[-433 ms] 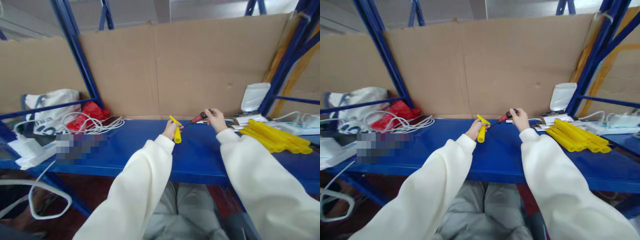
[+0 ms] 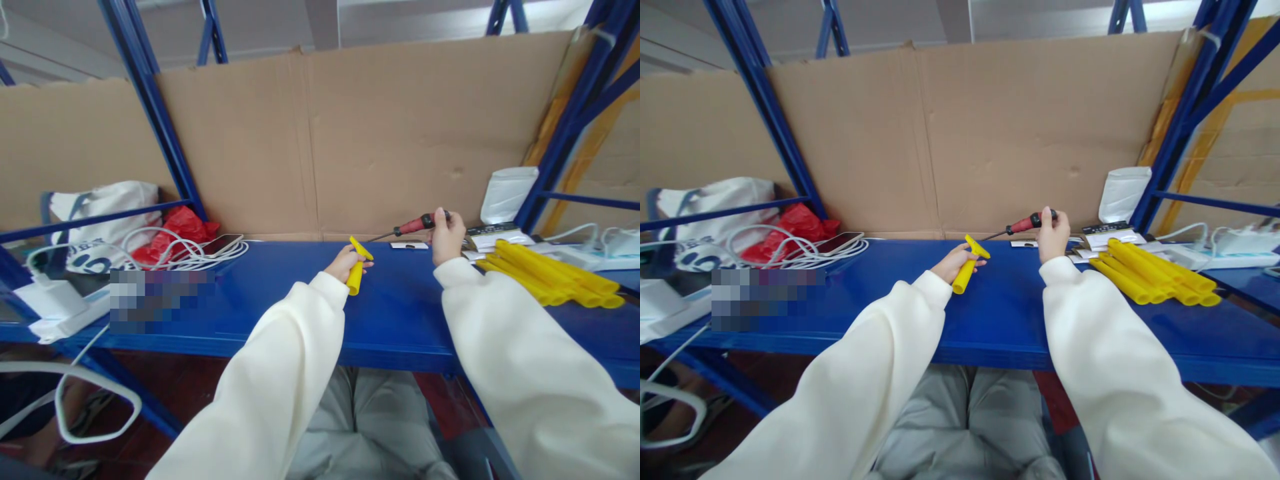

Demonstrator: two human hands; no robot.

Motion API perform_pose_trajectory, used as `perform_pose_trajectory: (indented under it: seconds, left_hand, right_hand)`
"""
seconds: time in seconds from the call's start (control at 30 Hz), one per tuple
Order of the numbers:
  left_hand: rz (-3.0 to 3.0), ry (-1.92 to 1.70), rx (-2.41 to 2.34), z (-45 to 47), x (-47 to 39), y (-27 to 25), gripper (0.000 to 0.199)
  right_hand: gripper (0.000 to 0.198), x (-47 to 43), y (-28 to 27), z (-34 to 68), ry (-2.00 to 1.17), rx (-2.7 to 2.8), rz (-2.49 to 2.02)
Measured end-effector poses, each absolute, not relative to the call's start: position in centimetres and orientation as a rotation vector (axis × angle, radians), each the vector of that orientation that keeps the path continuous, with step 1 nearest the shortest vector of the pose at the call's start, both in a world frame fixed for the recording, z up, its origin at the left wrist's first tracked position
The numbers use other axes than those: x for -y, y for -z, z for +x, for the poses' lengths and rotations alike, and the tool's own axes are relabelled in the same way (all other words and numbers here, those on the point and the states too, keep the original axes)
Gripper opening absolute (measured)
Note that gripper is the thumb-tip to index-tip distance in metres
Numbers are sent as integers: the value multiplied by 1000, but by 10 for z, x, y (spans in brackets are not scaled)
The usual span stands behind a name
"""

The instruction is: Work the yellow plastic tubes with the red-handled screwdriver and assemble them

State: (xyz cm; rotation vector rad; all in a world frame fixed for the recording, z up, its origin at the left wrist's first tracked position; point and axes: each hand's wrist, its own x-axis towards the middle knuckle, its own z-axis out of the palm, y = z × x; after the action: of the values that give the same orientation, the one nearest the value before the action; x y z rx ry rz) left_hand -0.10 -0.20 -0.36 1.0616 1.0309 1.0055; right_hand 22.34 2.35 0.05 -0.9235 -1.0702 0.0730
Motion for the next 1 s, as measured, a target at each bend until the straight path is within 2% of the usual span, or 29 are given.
perform_pose_trajectory:
  seconds: [0.3, 1.0]
  left_hand:
    - [1075, -970, -1019, -1, 7, 0, 66]
    - [1071, -940, -985, -1, 8, -2, 66]
  right_hand:
    - [67, -15, -4, 210, -208, 944, -894]
    - [69, -12, -6, 206, -219, 939, -910]
